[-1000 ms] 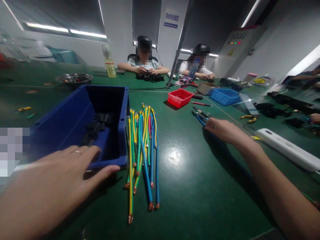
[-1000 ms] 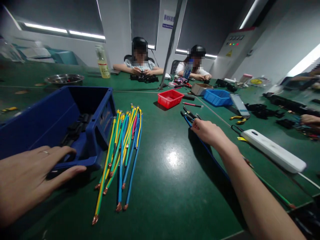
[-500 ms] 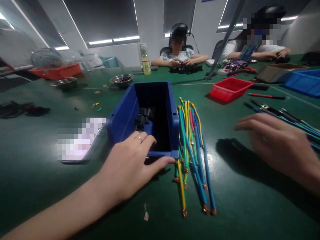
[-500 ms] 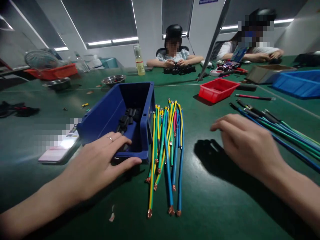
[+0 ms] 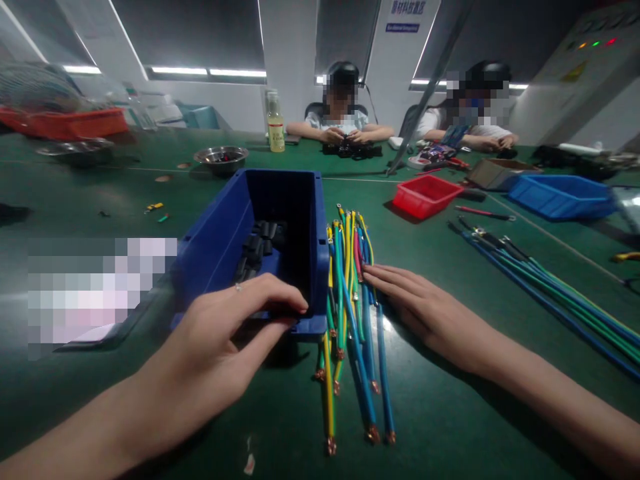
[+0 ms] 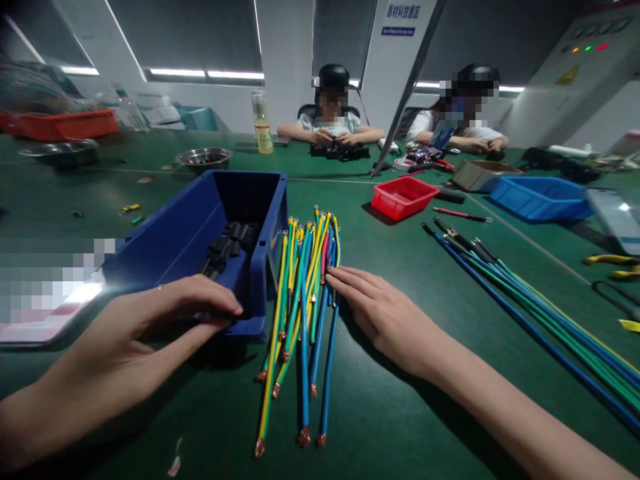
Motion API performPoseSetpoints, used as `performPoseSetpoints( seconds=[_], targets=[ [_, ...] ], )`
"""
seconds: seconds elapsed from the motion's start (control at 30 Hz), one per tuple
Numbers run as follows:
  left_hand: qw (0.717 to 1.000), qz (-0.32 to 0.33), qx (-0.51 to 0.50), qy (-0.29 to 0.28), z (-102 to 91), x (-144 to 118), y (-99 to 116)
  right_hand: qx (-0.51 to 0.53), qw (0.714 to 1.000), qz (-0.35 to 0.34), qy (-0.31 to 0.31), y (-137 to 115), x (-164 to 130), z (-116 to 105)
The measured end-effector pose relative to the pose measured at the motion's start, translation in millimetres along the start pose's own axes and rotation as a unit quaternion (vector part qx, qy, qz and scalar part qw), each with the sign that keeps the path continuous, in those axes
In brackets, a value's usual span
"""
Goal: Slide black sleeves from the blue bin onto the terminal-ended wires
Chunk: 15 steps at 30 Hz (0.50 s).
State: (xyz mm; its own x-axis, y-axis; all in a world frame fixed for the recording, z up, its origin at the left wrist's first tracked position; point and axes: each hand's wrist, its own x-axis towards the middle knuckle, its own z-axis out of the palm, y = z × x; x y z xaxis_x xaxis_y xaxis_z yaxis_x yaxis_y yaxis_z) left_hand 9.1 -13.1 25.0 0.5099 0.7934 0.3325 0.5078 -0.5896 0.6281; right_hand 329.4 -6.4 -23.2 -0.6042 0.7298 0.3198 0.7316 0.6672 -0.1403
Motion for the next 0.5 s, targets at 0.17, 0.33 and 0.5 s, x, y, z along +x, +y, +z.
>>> performPoseSetpoints(
  seconds=[0.17, 0.33, 0.5],
  targets=[
    [0.998, 0.057, -0.005, -0.004, 2.6, -1, -5, 0.004, 0.999, 0.023, 0.033, 3, -6, -4],
    [0.997, 0.055, 0.003, -0.050, -0.6, -6, -16, 0.008, 0.994, 0.066, 0.088, 7, -8, -4],
    [0.998, 0.038, 0.045, -0.022, 2.9, -6, -20, 0.011, 0.984, 0.118, 0.132, 11, -6, -4]
  ],
)
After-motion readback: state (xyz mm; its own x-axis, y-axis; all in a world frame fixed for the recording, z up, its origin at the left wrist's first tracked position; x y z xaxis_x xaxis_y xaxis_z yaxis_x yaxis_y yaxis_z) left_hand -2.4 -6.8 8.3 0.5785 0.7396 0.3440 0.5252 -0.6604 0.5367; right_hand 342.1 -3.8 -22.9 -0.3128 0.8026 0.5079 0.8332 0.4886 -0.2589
